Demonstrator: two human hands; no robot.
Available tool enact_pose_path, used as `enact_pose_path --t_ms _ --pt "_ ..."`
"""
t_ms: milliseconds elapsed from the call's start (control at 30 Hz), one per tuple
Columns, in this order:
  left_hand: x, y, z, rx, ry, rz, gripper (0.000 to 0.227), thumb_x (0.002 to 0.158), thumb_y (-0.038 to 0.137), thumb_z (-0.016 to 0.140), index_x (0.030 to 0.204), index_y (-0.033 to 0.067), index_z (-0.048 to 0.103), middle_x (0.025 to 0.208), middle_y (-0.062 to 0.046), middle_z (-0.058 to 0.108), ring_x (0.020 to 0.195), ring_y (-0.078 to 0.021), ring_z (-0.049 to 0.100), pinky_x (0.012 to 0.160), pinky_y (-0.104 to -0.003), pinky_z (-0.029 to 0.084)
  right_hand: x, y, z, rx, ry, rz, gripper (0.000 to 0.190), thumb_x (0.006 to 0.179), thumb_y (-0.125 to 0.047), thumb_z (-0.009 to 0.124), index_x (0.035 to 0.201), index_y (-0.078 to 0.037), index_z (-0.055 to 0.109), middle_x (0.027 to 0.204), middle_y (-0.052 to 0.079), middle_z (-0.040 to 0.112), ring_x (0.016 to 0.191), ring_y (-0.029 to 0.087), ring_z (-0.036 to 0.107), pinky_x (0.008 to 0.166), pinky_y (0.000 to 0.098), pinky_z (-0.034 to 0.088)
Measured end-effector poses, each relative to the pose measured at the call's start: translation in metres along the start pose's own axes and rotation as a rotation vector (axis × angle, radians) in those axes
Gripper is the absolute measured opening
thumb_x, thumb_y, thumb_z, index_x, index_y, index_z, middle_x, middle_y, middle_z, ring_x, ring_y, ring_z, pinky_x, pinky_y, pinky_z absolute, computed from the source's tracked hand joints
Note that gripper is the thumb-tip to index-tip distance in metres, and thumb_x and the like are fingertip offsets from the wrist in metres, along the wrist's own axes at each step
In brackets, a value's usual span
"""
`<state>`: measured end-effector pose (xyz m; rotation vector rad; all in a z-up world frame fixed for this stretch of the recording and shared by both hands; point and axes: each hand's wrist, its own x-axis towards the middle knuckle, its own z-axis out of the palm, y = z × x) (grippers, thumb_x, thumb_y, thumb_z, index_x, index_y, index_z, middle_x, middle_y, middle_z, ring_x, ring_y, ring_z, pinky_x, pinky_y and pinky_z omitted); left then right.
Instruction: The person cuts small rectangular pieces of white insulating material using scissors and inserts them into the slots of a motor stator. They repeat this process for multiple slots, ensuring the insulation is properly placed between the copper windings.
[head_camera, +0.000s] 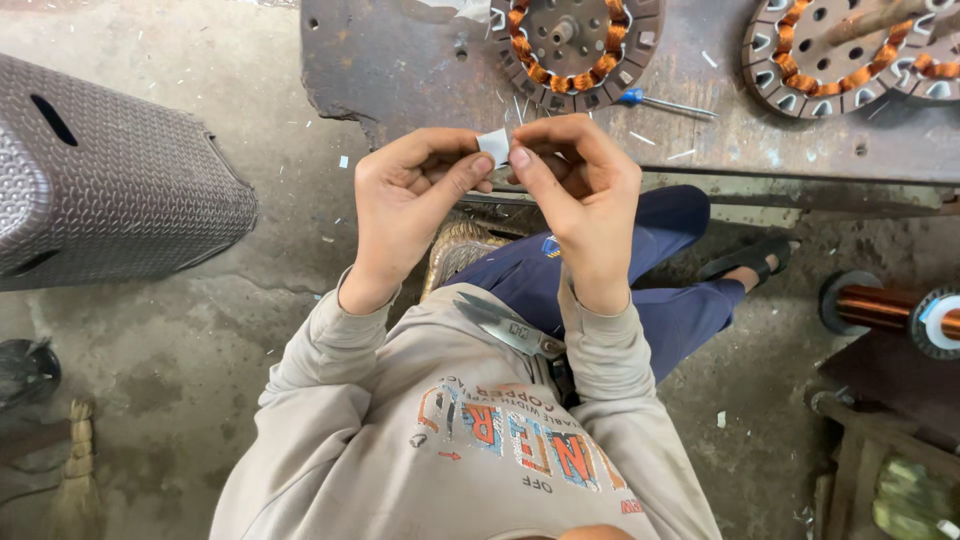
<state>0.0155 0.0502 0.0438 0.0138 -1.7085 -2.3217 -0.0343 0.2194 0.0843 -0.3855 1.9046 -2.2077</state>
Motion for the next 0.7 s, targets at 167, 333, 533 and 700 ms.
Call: enact_pose_path --t_ms 167,333,533,700 --pt "0.003 -0.003 0.001 0.015 -0.042 0.003 0.017 0.102 -0.007 0.069 0.118 -0.0116 0.067 0.111 -0.013 0.072 0.096 -0.0155 0.072 0.087 -0.028 0.062 -0.001 0.003 -0.006 0.011 -0.056 0.029 0.014 0.098 0.006 0.071 0.111 0.005 0.068 0.103 0.006 0.072 0.093 0.009 0.07 0.085 0.0225 0.056" --pt "0.004 -0.004 0.014 0.196 -0.015 0.071 0.015 0.102 -0.006 0.068 0.116 -0.0112 0.068 0.109 -0.013 0.072 0.095 -0.0159 0.074 0.085 -0.027 0.063 -0.003 0.017 -0.009 -0.03 0.04 -0.022 0.012 0.098 0.007 0.07 0.11 0.005 0.067 0.099 0.007 0.073 0.086 0.01 0.071 0.077 0.0229 0.057" --pt "0.007 -0.006 0.021 0.251 -0.042 0.081 0.014 0.104 -0.006 0.065 0.117 -0.0105 0.068 0.107 -0.012 0.072 0.094 -0.0159 0.074 0.085 -0.027 0.063 -0.005 0.032 -0.011 -0.078 0.094 -0.056 0.011 0.099 0.009 0.068 0.108 0.004 0.065 0.097 0.004 0.069 0.083 0.007 0.066 0.073 0.0212 0.054" --pt "0.007 -0.014 0.018 0.007 -0.092 -0.091 0.017 0.104 -0.007 0.062 0.121 -0.0102 0.065 0.108 -0.013 0.072 0.095 -0.0162 0.073 0.087 -0.029 0.064 -0.006 0.037 -0.014 -0.096 0.059 -0.132 0.011 0.102 0.011 0.066 0.111 0.005 0.064 0.095 0.003 0.065 0.081 0.004 0.061 0.072 0.0184 0.049"
